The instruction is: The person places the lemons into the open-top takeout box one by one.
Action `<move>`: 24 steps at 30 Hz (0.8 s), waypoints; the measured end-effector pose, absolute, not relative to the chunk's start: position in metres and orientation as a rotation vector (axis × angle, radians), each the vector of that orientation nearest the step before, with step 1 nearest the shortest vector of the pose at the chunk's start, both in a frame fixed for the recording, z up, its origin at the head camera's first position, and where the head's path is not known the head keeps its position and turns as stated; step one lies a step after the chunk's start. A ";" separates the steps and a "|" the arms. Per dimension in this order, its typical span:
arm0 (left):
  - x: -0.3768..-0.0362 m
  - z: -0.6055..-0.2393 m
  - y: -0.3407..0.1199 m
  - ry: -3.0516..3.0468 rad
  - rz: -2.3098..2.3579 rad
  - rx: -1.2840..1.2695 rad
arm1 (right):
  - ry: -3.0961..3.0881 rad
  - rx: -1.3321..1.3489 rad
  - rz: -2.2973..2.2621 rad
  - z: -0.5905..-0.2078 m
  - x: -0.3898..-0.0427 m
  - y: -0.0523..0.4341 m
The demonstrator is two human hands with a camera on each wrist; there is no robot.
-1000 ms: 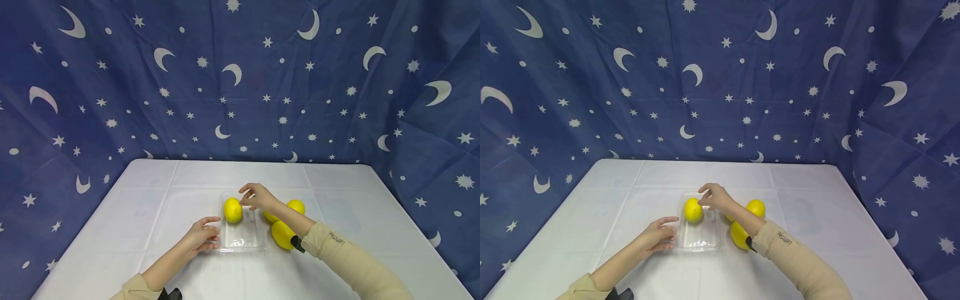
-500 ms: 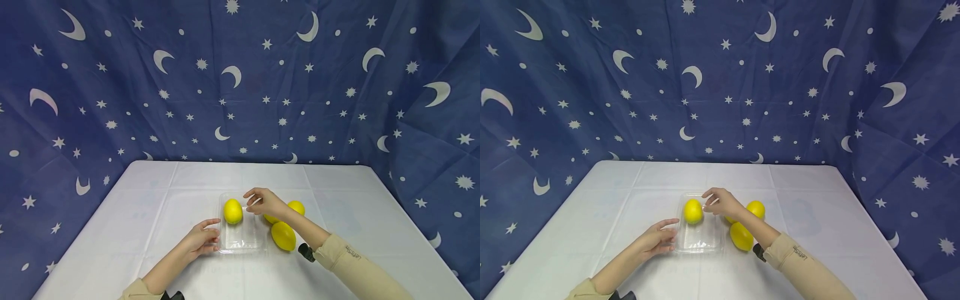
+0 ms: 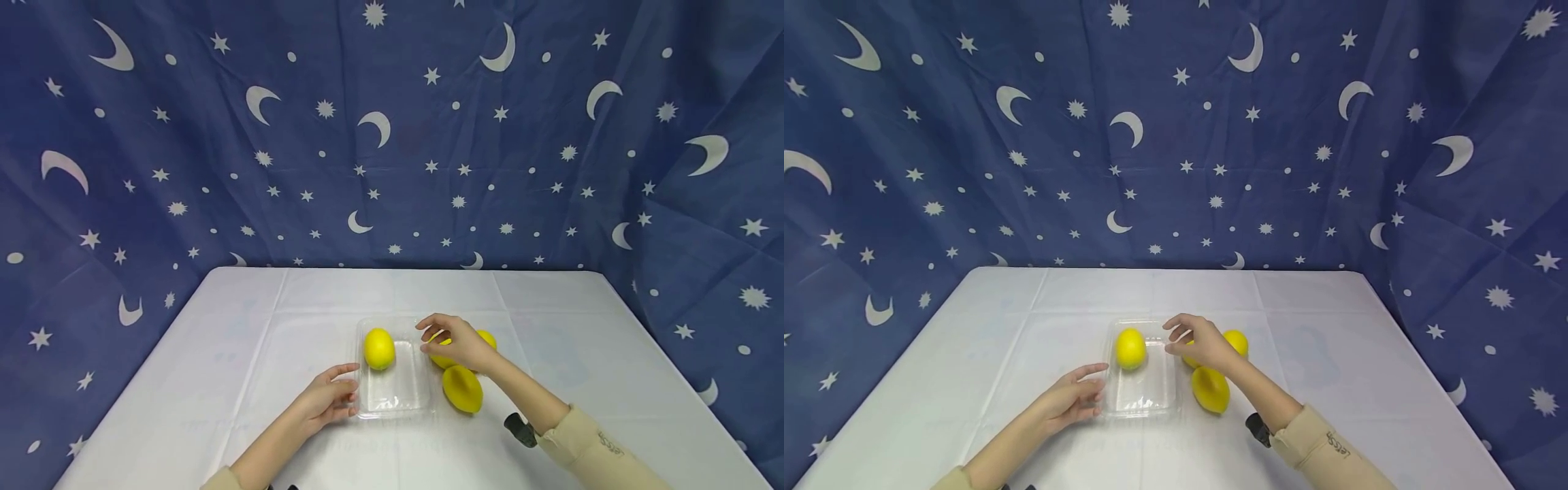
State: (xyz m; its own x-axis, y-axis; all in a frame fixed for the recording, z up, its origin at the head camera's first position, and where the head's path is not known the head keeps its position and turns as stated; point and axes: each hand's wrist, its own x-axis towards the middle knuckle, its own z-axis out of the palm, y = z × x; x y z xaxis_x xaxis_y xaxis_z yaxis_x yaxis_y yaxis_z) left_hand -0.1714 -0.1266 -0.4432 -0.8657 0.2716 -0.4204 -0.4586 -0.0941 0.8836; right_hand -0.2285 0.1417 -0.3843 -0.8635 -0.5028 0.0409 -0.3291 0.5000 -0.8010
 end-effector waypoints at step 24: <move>-0.169 -0.442 -0.130 1.641 2.018 -0.189 | 2.705 -0.655 -1.198 -0.403 -0.193 0.181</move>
